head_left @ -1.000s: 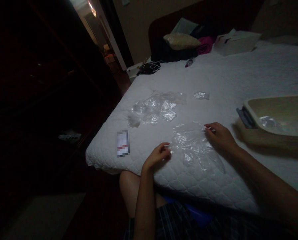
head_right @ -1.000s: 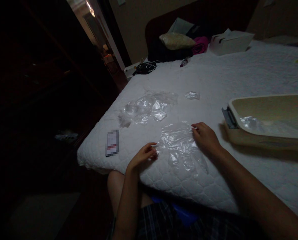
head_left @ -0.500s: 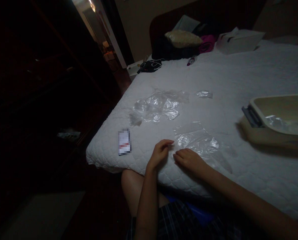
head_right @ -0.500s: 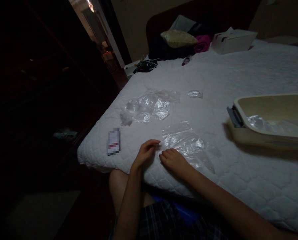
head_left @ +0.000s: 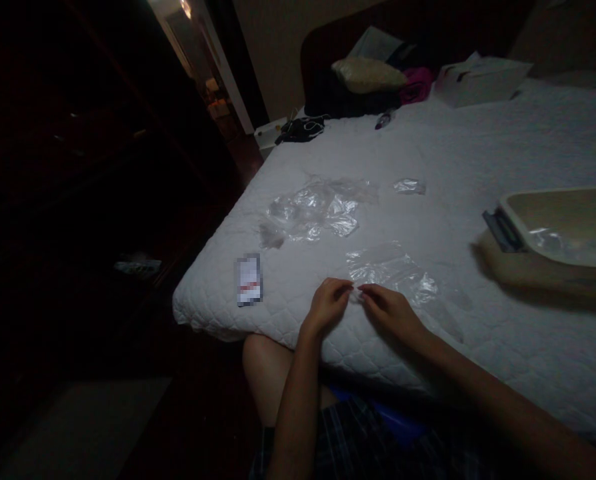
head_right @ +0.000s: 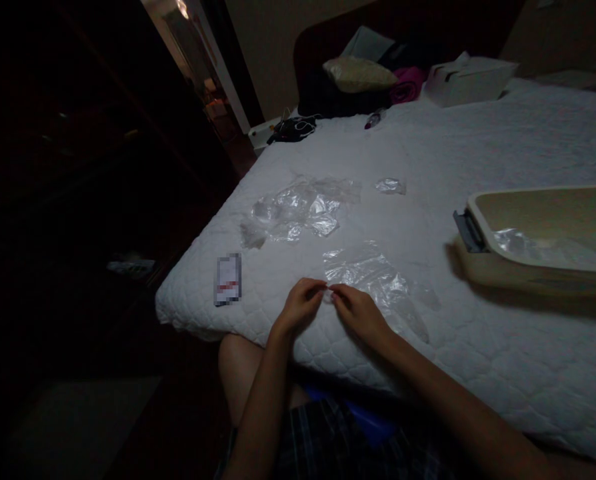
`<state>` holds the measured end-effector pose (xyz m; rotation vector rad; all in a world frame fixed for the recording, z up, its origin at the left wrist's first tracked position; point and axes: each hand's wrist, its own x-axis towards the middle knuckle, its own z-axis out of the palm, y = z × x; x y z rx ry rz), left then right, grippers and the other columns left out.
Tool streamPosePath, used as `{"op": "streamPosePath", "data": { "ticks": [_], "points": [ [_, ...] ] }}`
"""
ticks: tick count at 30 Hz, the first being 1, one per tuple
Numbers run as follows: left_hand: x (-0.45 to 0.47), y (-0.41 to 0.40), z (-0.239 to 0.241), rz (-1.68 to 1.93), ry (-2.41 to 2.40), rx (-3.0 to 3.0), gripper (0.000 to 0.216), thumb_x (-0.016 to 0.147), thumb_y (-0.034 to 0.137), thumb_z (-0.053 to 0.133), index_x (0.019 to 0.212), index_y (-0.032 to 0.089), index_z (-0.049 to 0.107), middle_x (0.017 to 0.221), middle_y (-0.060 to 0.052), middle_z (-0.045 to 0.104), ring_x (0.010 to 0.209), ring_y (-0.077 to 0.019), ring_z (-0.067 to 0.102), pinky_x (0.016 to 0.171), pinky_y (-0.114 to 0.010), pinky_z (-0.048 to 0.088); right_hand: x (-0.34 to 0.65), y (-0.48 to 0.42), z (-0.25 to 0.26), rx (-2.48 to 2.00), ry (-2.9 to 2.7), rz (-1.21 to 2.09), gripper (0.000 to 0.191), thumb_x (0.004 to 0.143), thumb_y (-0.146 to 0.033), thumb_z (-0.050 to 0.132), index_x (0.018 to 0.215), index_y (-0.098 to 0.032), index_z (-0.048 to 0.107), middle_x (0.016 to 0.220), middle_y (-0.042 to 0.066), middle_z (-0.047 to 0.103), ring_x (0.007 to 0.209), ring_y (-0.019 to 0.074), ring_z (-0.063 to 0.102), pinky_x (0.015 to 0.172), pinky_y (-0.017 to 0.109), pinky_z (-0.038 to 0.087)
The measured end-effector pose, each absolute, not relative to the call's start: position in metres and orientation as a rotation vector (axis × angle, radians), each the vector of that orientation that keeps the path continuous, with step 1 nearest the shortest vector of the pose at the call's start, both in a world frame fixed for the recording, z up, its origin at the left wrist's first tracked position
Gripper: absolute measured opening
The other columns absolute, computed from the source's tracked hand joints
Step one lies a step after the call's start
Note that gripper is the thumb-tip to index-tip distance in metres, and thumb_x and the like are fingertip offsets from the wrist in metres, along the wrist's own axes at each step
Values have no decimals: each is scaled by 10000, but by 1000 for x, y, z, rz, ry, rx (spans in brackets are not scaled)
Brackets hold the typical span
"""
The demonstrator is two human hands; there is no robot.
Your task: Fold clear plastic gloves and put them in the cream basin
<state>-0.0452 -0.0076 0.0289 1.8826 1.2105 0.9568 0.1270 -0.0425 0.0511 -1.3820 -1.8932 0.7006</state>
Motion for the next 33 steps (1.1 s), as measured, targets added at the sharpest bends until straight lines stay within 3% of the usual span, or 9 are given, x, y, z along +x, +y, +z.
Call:
{"op": "streamPosePath", "data": {
  "ticks": [6, 22, 27, 33],
  "points": [
    [-38, -6, 28, 962, 1328, 1780, 198, 797, 273, 571, 966, 214, 656, 953, -53, 619, 918, -190, 548, 879, -324, 424, 134, -30, 56, -1482, -1664, 804, 289, 817, -312, 461, 1069, -207, 556, 761, 33, 654, 681, 182, 620, 629, 303, 480],
    [-18, 0, 33, 922, 1520, 1971, 249, 816, 259, 521, 1031, 204, 634, 850, -64, 590, 830, -204, 525, 795, -312, 414, 146, -5, 56, -1525, -1809, 774, 186, 806, -352, 467, 912, -207, 519, 718, 30, 607, 643, 175, 578, 590, 283, 422],
    [-17, 0, 32, 914, 1534, 1998, 251, 810, 261, 535, 1032, 197, 635, 837, -60, 597, 830, -199, 528, 787, -306, 421, 148, 4, 55, -1550, -1856, 703, 128, 811, -286, 449, 861, -199, 529, 702, 26, 598, 639, 161, 557, 588, 265, 395],
    [-14, 0, 32, 899, 1621, 2052, 222, 813, 254, 537, 1006, 200, 633, 817, -30, 604, 801, -168, 538, 755, -285, 439, 150, 7, 50, -1586, -1991, 591, 200, 833, -248, 416, 915, -172, 581, 797, 49, 616, 715, 163, 563, 650, 264, 396]
  ]
}}
